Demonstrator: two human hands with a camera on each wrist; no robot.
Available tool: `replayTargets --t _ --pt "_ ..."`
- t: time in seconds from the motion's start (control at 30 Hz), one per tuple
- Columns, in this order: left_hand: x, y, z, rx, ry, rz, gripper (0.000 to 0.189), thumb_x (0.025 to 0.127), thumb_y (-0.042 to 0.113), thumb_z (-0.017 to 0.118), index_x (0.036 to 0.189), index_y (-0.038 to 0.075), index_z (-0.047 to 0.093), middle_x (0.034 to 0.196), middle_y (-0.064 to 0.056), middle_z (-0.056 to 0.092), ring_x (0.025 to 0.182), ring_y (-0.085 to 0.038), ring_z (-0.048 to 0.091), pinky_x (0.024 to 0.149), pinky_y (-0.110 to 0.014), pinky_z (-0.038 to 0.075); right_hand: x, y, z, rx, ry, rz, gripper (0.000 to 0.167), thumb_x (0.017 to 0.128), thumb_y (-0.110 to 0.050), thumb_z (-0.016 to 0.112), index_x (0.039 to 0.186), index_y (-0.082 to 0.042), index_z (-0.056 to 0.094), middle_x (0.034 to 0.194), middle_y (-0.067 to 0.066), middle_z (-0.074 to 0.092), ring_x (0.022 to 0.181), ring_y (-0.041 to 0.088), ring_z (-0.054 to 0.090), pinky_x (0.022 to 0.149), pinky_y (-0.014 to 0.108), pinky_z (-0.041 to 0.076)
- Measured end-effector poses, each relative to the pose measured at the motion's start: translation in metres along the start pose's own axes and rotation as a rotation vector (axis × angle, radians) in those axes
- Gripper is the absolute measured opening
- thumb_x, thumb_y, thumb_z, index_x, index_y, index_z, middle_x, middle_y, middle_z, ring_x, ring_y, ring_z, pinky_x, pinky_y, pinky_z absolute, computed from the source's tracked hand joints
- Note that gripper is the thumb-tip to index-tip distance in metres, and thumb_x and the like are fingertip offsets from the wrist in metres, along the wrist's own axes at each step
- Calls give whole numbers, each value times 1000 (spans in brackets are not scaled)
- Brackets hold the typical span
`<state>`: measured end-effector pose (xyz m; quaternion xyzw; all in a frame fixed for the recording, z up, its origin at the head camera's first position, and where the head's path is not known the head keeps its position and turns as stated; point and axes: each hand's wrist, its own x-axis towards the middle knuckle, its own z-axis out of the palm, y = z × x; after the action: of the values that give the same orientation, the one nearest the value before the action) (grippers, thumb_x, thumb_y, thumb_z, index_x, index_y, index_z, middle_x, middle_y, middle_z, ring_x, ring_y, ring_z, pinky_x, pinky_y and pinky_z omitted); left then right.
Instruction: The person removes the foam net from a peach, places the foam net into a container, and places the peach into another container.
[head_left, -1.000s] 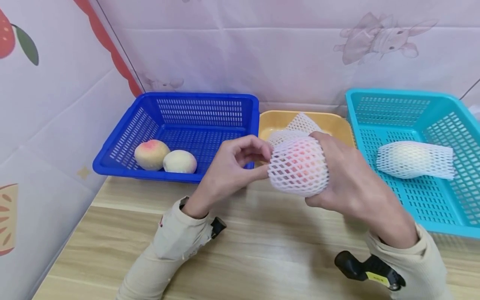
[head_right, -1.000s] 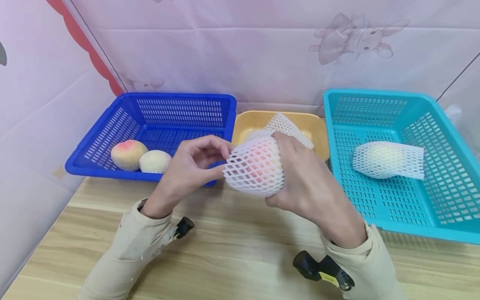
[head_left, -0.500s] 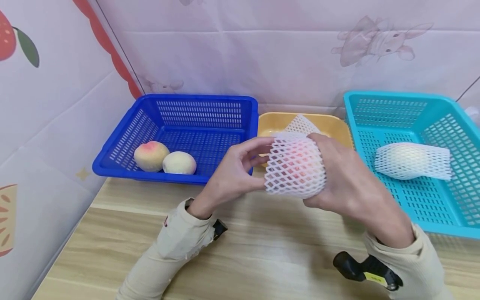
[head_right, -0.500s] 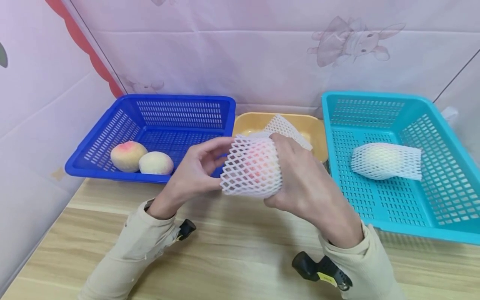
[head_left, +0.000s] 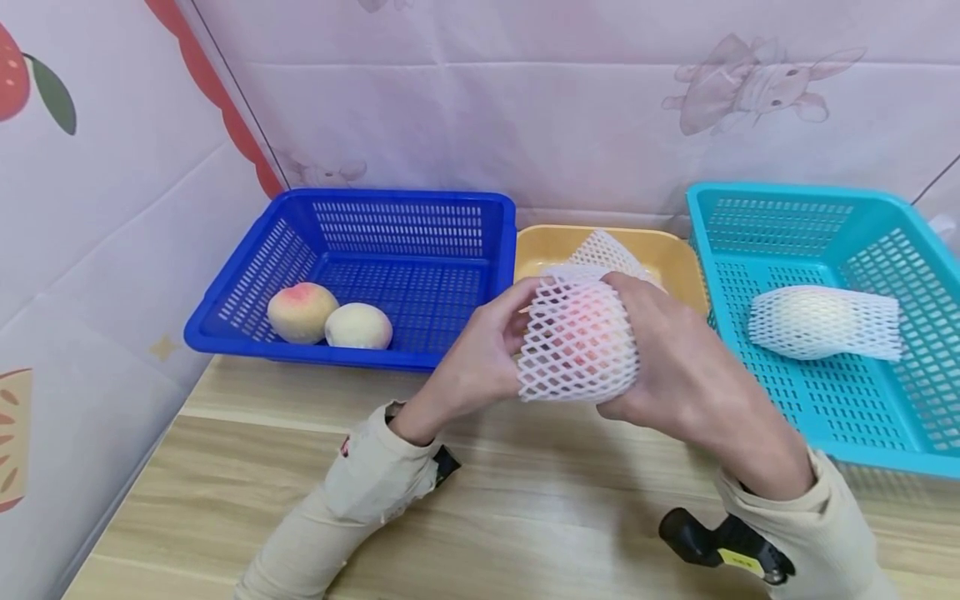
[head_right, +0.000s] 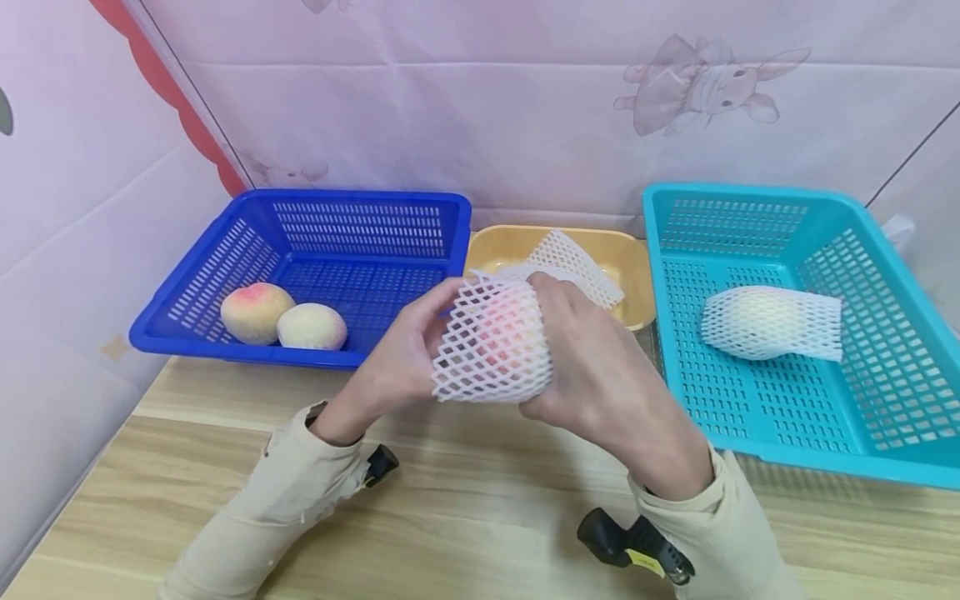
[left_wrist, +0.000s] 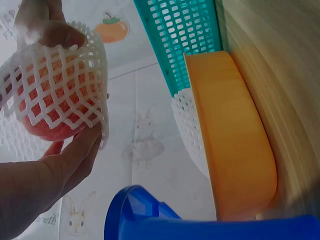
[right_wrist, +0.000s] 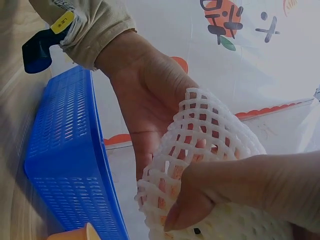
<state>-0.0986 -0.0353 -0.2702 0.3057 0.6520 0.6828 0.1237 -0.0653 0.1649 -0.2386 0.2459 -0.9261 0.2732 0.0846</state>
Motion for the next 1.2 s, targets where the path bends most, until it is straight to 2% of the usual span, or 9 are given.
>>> replayTargets --t 0.17,0.3,0.5,0.67,0.8,0.9,1.0,1.03,1.2 --pt "-1 -2 2 31 -6 41 75 68 -19 71 135 -8 40 126 -25 52 111 -28 59 95 -37 49 0 -2 2 -10 -24 20 89 55 -11 86 132 -3 42 120 11 55 102 29 54 85 51 49" --pt "-1 -5 2 72 1 45 70 69 -17 72 132 -8 42 123 -24 54 109 -26 59 95 -36 49 0 -5 4 -28 -49 49 90 57 -10 85 133 -4 40 119 11 54 101 30 54 83 51 50" --pt "0 -7 0 63 37 57 67 71 -19 70 132 -11 43 121 -26 55 106 -24 59 94 -37 49 0 -6 1 -87 -52 70 106 56 -13 88 145 -5 30 127 16 53 109 35 53 84 57 48" --pt "0 -4 -6 68 85 68 62 73 -18 67 131 -12 44 118 -26 55 101 -19 60 92 -39 50 -5 -1 -9 -99 15 -15 116 55 -23 94 149 -7 29 134 20 49 114 38 50 87 61 45" --pt "1 0 -11 67 103 75 61 73 -18 66 130 -12 44 118 -26 55 101 -20 60 92 -40 50 -10 7 -17 -63 108 -136 102 54 -15 95 141 -6 43 128 17 56 110 34 55 84 53 49" --pt "1 2 -13 65 109 87 62 72 -18 66 130 -12 44 118 -26 55 102 -20 60 92 -41 50 -12 12 -22 -47 179 -199 85 56 -10 93 132 -5 55 120 11 63 105 26 60 88 29 49" --pt "1 4 -16 76 115 93 61 72 -17 66 129 -12 44 118 -26 55 102 -20 59 92 -41 50 -13 14 -25 -28 234 -237 70 59 -6 90 123 -5 62 115 6 65 102 21 62 89 10 40" --pt "1 4 -16 81 118 93 61 73 -16 66 129 -12 44 118 -26 56 103 -20 59 92 -40 50 -12 14 -26 -15 250 -249 66 60 -3 89 120 -6 64 113 5 66 101 19 62 89 7 37" --pt "1 6 -18 94 126 80 60 74 -16 67 129 -11 44 118 -25 56 104 -21 59 92 -39 50 -10 13 -24 19 301 -292 50 63 6 84 109 -7 69 105 3 68 93 14 61 84 10 41"
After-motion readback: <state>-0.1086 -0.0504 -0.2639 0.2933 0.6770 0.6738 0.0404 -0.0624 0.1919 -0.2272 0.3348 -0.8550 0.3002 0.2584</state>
